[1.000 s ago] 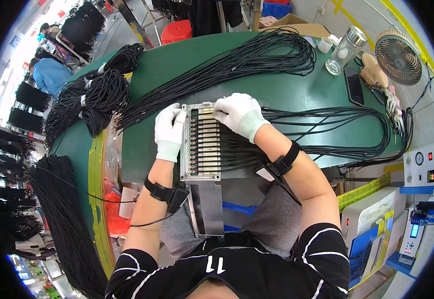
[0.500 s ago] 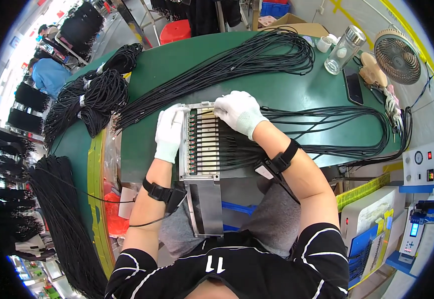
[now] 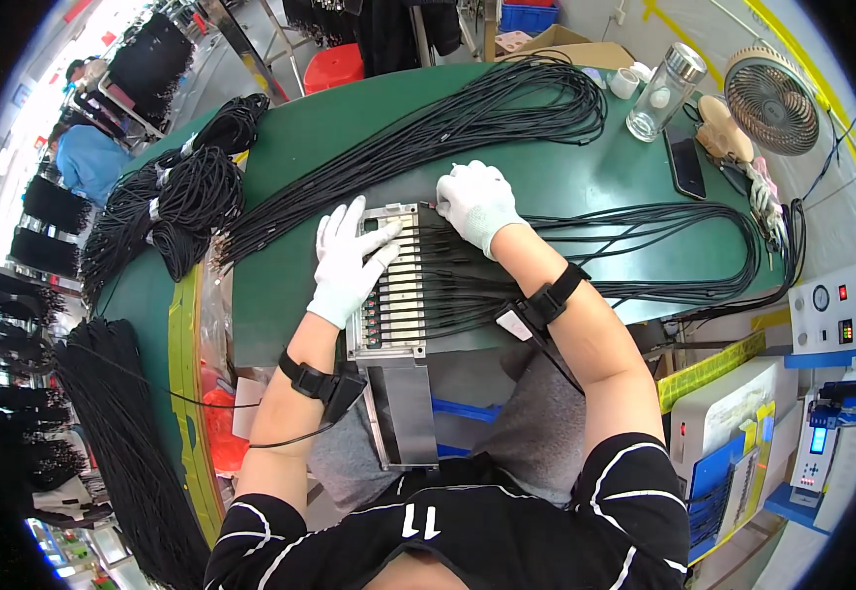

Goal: The person places cables into a metal jig, moves the jig to a machine, and returns it to the table. They remove the cables, bundle them together, and secure the bundle with tape before repeating the process with more cables.

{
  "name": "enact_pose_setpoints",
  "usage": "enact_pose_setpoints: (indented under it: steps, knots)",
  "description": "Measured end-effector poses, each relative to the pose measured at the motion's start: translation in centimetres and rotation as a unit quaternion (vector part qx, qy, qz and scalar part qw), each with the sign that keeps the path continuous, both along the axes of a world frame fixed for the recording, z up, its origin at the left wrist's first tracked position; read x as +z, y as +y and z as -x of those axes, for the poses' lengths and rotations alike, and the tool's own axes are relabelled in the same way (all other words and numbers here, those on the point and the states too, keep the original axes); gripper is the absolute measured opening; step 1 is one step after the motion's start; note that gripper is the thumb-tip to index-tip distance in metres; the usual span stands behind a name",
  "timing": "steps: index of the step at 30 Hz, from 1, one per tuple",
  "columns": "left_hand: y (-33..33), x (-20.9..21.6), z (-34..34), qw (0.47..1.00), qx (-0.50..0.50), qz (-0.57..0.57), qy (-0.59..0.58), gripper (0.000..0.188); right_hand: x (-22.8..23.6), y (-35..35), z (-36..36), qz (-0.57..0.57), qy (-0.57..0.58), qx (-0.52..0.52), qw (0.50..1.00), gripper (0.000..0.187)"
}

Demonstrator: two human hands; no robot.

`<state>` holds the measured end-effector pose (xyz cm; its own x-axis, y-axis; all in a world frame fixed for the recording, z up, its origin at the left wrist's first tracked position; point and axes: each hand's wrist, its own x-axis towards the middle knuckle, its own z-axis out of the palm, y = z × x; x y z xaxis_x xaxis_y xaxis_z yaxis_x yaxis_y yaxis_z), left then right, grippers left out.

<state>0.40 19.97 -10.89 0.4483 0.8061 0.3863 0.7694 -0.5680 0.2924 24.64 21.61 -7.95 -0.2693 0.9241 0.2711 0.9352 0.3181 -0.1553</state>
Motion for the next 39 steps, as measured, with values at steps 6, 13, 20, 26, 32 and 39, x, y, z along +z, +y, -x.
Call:
enact_pose_setpoints:
  steps: [6, 13, 20, 26, 32, 39]
  knots:
    - [0.8, 0.0, -0.1, 0.985, -0.008, -0.033, -0.171, 0.021, 2.2, -1.7, 2.8, 0.041, 0.170, 0.066, 0.982, 0.013]
    - [0.9, -0.1, 0.9, 0.966, 0.013, -0.034, -0.256, 0.016, 1.3, -2.1, 2.6, -0.003, 0.210, 0.146, 0.967, 0.009]
    - [1.0, -0.4, 1.2, 0.954, 0.098, 0.048, -0.280, 0.018, 0.4, -1.3, 1.4, -0.049, 0.142, 0.113, 0.982, 0.008]
    - [1.4, -0.8, 1.7, 0.962, 0.112, 0.078, -0.237, 0.024, -0.2, -1.0, 1.7, -0.063, 0.109, 0.087, 0.988, 0.008]
    - [1.4, -1.0, 1.7, 0.960, 0.093, 0.083, -0.250, 0.024, -0.4, -1.0, 1.9, -0.047, 0.086, 0.088, 0.991, 0.008]
    - [1.4, -1.2, 1.8, 0.960, 0.096, 0.076, -0.252, 0.024, 0.0, -1.6, 3.2, -0.044, 0.010, 0.106, 0.993, 0.014]
